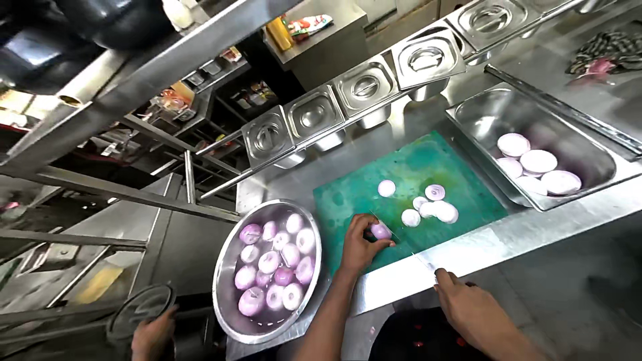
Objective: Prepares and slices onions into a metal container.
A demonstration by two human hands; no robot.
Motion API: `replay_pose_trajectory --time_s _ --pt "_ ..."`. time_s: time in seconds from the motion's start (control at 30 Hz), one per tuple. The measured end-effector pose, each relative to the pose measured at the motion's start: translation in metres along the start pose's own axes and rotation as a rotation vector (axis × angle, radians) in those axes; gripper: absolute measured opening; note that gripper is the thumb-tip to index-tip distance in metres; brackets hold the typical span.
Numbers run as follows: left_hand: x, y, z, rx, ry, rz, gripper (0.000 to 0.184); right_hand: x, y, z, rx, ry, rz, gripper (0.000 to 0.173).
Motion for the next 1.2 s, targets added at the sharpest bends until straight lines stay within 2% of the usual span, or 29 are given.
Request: replay_pose_trajectory --time_s 0.33,0.53,0.8,0.9,0.97,1.13,1.17,1.2 --pt "-0.003 -0.002 -0.001 -0.028 -0.005 0.068 0.052 0.003 -0.003 0.004 -0.069 0.179 0.024 0.023" --pt "-0.001 -0.002 -0.002 -0.08 -0.02 0.046 0.052 0.0 -0.015 -0.019 0.004 -0.068 0.0 0.029" --pt "0.0 -0.002 -0.001 -0.056 -0.004 0.039 0.053 -0.004 -0.031 -0.045 0.007 -0.178 -0.03 0.032" --pt "0.0 -0.001 0.002 -0.067 0.002 0.035 0.051 0.009 -0.012 -0.023 0.065 -0.274 -0.058 0.037" --pt "-0.001 0.0 0.002 -0.065 0.01 0.037 0.05 0.025 0.012 0.003 0.08 -0.275 -0.065 0.037" --pt "-0.002 0.0 0.004 -0.052 0.043 -0.021 0.051 0.036 0.043 0.033 0.013 0.001 -0.084 0.027" --pt "-0.002 -0.001 0.004 -0.057 0.058 -0.032 0.052 0.037 0.048 0.03 0.017 -0.021 -0.154 0.029" --pt "-0.002 -0.003 0.002 -0.076 0.08 -0.019 0.052 0.037 0.054 0.025 0.043 -0.126 -0.296 0.031"
Point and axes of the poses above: each hand's wrist, its own z-axis away from the middle knuckle, its own x-axis out of the palm, y = z × x, the point moved 7 cm from there along -z, towards the middle knuckle, and after that the axes turned 4 degrees about x, right-handed, at the moved point
